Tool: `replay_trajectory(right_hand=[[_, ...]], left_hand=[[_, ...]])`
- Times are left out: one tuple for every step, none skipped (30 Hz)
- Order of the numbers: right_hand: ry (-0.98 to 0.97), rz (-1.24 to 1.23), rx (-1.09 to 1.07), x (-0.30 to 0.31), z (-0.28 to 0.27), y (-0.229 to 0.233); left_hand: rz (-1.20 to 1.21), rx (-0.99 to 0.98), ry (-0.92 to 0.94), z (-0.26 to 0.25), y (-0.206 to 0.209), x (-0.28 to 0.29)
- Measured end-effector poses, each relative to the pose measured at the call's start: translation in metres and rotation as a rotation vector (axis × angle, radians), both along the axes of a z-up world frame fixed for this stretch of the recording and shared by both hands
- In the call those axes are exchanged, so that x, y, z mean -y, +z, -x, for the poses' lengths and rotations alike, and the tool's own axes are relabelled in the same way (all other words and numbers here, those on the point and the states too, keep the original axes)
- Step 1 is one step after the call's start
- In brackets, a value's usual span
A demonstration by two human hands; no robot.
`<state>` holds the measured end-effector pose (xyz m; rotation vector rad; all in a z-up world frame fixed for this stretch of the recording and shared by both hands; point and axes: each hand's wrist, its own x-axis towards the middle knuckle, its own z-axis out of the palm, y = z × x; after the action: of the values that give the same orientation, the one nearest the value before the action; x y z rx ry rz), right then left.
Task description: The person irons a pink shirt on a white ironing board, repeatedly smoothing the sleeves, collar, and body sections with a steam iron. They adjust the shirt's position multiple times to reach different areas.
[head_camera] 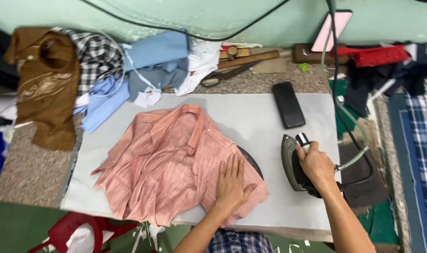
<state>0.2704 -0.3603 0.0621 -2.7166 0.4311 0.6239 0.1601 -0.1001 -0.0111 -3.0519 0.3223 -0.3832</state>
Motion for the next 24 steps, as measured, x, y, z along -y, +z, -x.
replay_trajectory(right_hand=[[0.017,-0.007,0.001,0.005,-0.004,-0.019],[0.066,0.093,0.161,0.009,-0.008,-0.038],[0.106,0.192,0.323,0.014,-0.01,-0.058],[0.115,0.184,0.327,0.001,0.001,-0.05],[0.291,0.288,0.707,-0.011,0.01,-0.04],[0.456,0.39,1.093,-0.022,0.02,-0.031],[0.453,0.391,1.095,-0.035,0.04,-0.049],[0.431,0.031,1.008,-0.048,0.059,-0.067],[0.397,-0.317,0.897,-0.058,0.083,-0.085],[0.39,-0.312,0.895,-0.064,0.089,-0.092],[0.183,-0.429,0.492,-0.069,0.095,-0.098],[-0.032,-0.531,0.09,-0.074,0.101,-0.104],[-0.05,-0.525,0.097,-0.077,0.102,-0.092],[-0.125,-0.519,0.022,-0.08,0.102,-0.08],[-0.203,-0.516,-0.052,-0.085,0.103,-0.068],[-0.223,-0.512,-0.043,-0.083,0.106,-0.072],[-0.237,-0.504,-0.043,-0.082,0.109,-0.077],[-0.251,-0.496,-0.044,-0.081,0.113,-0.081],[-0.274,-0.491,-0.03,-0.085,0.116,-0.067],[-0.255,-0.465,-0.044,-0.09,0.118,-0.053],[-0.234,-0.441,-0.062,-0.097,0.124,-0.04],[-0.253,-0.439,-0.055,-0.095,0.134,-0.046],[-0.172,-0.393,0.07,-0.096,0.144,-0.054],[-0.091,-0.343,0.193,-0.097,0.155,-0.062]], left_hand=[[-0.007,0.001,0.017,0.0,-0.001,0.0],[-0.003,-0.027,0.011,0.0,-0.002,0.0],[0.0,-0.053,-0.002,0.0,-0.003,-0.001],[-0.006,-0.051,0.009,-0.009,0.04,-0.006],[0.104,-0.456,0.027,-0.02,0.084,-0.01],[0.219,-0.859,0.042,-0.031,0.128,-0.015],[0.217,-0.856,0.04,-0.046,0.122,-0.032],[0.441,-0.544,0.1,-0.061,0.116,-0.049],[0.655,-0.228,0.146,-0.074,0.108,-0.062],[0.656,-0.234,0.139,-0.098,0.083,-0.082],[0.733,-0.123,0.222,-0.124,0.057,-0.1],[0.808,-0.012,0.307,-0.149,0.03,-0.117],[0.813,-0.019,0.287,-0.168,0.016,-0.124],[0.719,-0.137,0.451,-0.187,0.003,-0.131],[0.616,-0.252,0.608,-0.206,-0.01,-0.138],[0.617,-0.257,0.586,-0.211,-0.003,-0.138],[0.645,-0.443,0.694,-0.216,0.005,-0.137],[0.664,-0.632,0.801,-0.22,0.013,-0.138],[0.662,-0.636,0.774,-0.218,-0.005,-0.149],[0.844,-0.549,0.664,-0.217,-0.023,-0.161],[1.019,-0.462,0.555,-0.213,-0.042,-0.176],[1.017,-0.47,0.534,-0.192,-0.02,-0.187],[1.344,-0.364,0.453,-0.17,0.003,-0.202],[1.665,-0.25,0.36,-0.149,0.025,-0.218]])
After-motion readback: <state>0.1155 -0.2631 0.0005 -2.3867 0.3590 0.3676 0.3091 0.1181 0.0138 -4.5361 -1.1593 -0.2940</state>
